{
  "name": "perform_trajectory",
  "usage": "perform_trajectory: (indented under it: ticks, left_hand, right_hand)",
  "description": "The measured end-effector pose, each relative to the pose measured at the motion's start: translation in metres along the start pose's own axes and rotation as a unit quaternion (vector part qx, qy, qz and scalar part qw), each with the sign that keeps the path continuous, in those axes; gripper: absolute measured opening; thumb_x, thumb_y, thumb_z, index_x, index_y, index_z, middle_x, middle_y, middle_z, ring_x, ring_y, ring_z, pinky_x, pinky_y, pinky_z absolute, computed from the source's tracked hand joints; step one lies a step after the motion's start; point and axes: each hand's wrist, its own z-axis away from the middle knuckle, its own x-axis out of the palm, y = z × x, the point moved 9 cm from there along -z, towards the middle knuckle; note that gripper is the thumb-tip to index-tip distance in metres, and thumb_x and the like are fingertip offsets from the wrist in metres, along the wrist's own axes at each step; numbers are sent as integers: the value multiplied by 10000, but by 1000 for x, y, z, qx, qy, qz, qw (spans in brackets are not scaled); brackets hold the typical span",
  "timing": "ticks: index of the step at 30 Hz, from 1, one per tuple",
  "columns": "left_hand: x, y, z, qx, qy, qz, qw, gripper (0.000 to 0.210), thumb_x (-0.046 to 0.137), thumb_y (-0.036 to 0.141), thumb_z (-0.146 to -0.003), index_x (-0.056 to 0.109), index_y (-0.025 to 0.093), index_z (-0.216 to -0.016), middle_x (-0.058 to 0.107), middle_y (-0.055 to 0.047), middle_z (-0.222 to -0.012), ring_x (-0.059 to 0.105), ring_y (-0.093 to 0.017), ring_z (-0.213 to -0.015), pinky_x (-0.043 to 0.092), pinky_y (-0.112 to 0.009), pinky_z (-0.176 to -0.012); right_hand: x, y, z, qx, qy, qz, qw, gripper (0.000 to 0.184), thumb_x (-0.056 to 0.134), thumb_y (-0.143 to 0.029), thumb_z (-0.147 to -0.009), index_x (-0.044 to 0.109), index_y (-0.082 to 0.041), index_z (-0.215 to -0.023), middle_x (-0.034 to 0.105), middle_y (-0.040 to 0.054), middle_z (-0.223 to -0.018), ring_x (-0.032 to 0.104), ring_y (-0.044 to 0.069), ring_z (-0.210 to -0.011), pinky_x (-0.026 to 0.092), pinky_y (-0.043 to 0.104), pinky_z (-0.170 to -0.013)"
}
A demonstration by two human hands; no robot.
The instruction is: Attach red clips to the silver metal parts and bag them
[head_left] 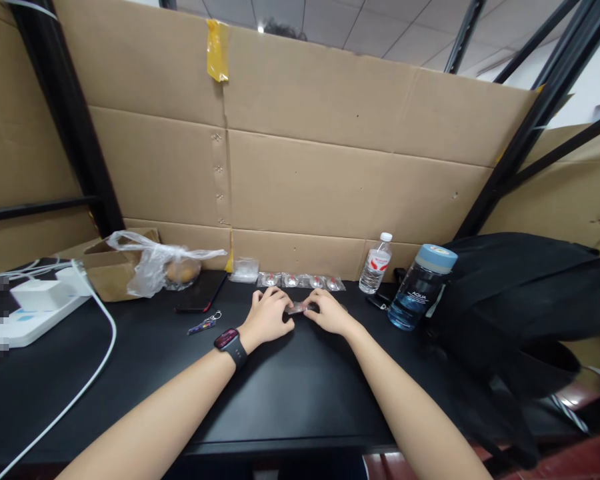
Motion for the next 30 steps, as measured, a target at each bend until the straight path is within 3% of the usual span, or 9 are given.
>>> perform_trajectory:
  ticks: [2,6,13,20,23,26,30]
  left_hand:
    - [0,-7,-2,-21,3,14,1000,122,587,242,-873,699,241,-921,727,-61,-1068,531,-272,-1155,302,-448,-931]
    - [2,-23,-4,-85,9,45,995,222,512,306,-966,722,255,-915,740,-41,-1081,559,-258,-1121,293,-444,-927]
    - [3,-30,-5,-129,12,69,989,251,524,367,-956,727,247,-873,753,-46,-1068,585,-265,-1131,316,-429,-948]
    - [4,-41,-6,-202,-29,106,973,287,481,371,-965,748,269,-945,768,-35,-983,660,-261,-1020,382,-382,-878]
    - [6,-40,-6,-182,-54,90,978,281,502,380,-947,750,268,-878,767,-31,-918,663,-263,-995,374,-392,-888]
    - [3,-32,-5,-100,-48,35,993,299,484,348,-953,744,257,-837,761,-48,-941,635,-275,-1020,344,-427,-907]
    - [-3,-32,-3,-30,-41,7,999,253,495,245,-930,744,251,-888,751,-62,-980,607,-263,-1021,339,-415,-893]
  right_hand:
    - [-5,0,-3,-5,14,-10,1000,123,648,-252,-901,746,-183,-925,674,82,-994,623,216,-973,462,342,-925]
    - [-4,5,-5,19,1,-62,998,270,574,-368,-958,742,-179,-864,709,51,-828,622,184,-762,459,297,-749]
    - [7,13,-4,105,2,-268,958,398,652,-549,-861,689,-154,-880,675,29,-705,583,146,-585,447,265,-590]
    - [7,1,-1,105,-14,-374,921,567,820,-370,-699,556,-195,-1169,692,-8,-759,662,158,-693,486,274,-688]
    - [6,12,-1,124,25,-362,924,482,778,-345,-708,535,-204,-1099,660,-33,-700,634,144,-629,461,254,-637]
    - [-1,28,-2,132,75,-342,927,441,740,-351,-713,495,-222,-1056,657,-41,-699,613,138,-594,430,237,-587]
    - [-21,55,-13,161,140,-226,950,371,665,-356,-745,477,-229,-1039,665,-34,-712,616,150,-594,424,240,-563]
